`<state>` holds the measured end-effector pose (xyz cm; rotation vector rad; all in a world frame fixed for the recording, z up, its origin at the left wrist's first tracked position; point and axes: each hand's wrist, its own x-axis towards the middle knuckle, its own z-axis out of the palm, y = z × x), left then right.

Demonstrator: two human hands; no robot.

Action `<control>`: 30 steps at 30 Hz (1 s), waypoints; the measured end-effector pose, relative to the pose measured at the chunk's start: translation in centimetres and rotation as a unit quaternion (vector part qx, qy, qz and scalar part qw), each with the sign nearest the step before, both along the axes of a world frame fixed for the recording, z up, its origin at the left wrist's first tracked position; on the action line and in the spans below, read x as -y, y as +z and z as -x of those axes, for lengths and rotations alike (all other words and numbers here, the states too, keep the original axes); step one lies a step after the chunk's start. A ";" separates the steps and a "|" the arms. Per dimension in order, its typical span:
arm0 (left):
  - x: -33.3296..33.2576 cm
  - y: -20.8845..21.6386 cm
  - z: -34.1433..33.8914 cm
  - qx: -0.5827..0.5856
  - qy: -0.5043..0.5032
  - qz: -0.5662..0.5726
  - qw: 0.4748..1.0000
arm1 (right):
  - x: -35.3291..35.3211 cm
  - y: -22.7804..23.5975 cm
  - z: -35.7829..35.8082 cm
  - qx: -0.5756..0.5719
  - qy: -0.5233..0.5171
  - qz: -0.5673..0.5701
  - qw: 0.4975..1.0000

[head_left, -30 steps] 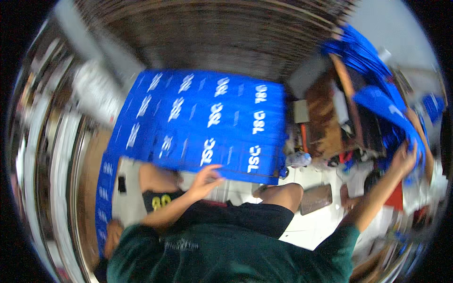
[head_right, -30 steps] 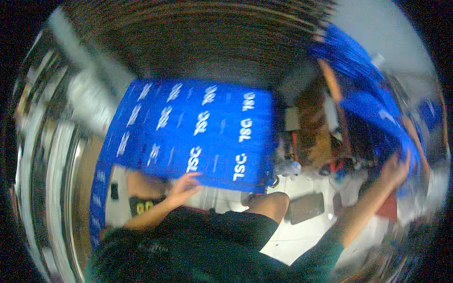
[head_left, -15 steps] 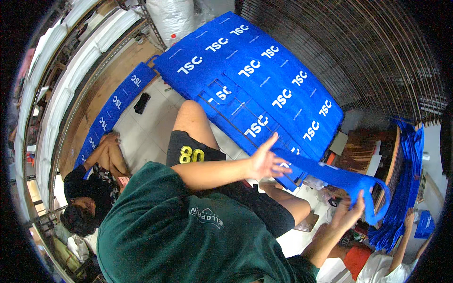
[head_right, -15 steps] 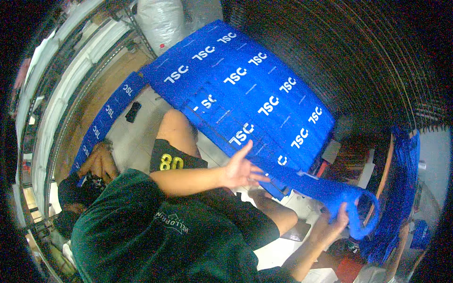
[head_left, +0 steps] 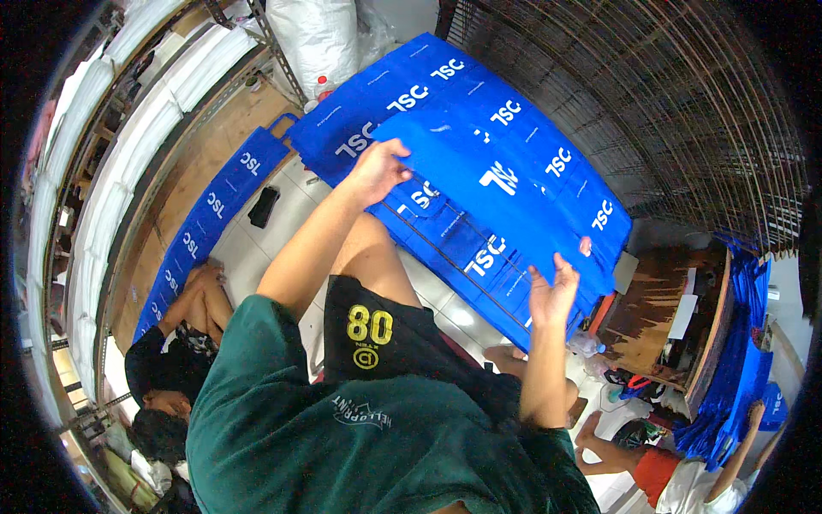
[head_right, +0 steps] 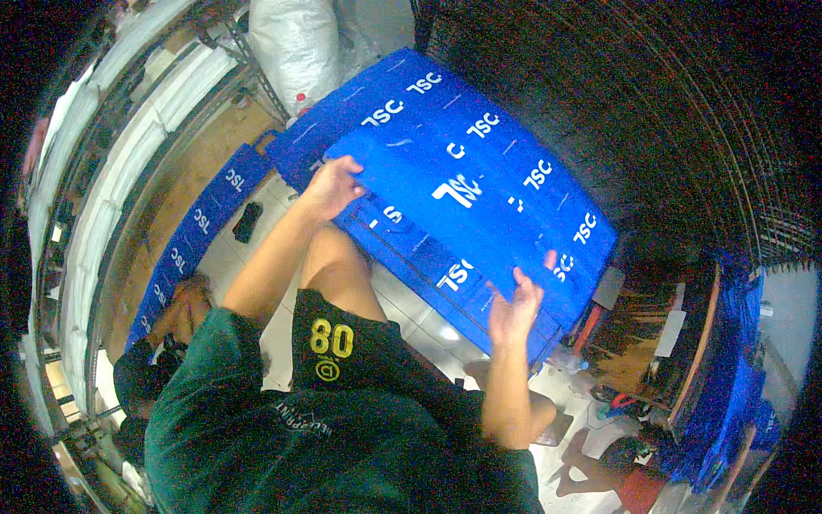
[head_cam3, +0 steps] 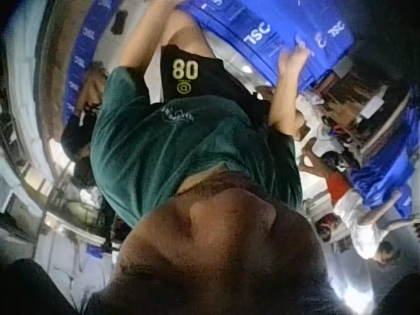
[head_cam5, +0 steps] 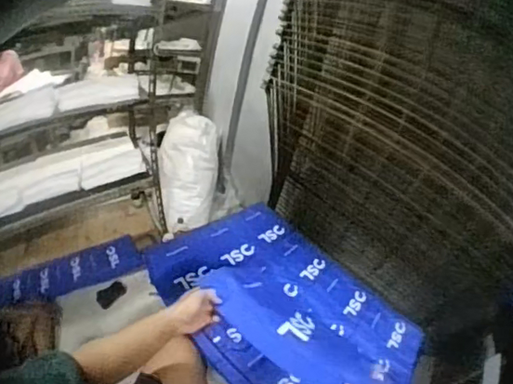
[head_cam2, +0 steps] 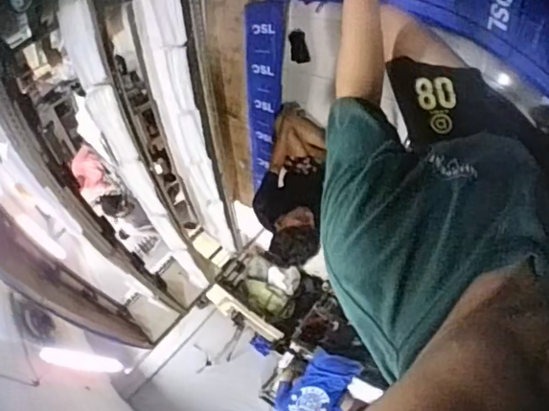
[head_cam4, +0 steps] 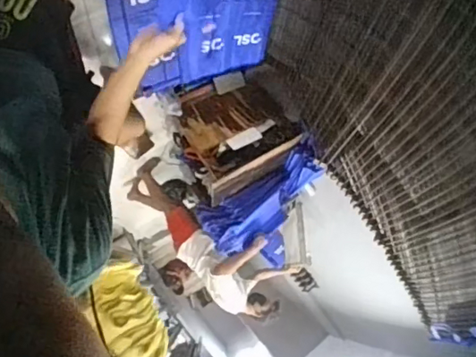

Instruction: The person sits on the floor and repeatedly folds blue TSC-branded banners by hand. They pick up a banner, fold it in half, and place it on a growing stack. The process is repetitive, with the person handling one banner at a time.

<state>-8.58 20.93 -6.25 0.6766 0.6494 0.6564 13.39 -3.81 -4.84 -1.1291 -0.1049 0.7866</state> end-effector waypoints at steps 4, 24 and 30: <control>-2.7 -6.4 4.7 -0.087 0.029 -0.023 0.995 | -3.4 -5.4 2.4 -0.188 0.042 -0.012 0.981; -4.8 -24.2 7.9 -0.406 0.145 -0.040 0.901 | -4.4 -20.9 1.1 -0.144 0.000 0.270 0.952; -5.3 -25.7 8.0 -0.414 0.153 -0.072 0.895 | -5.2 -20.3 1.1 -0.086 -0.018 0.308 0.947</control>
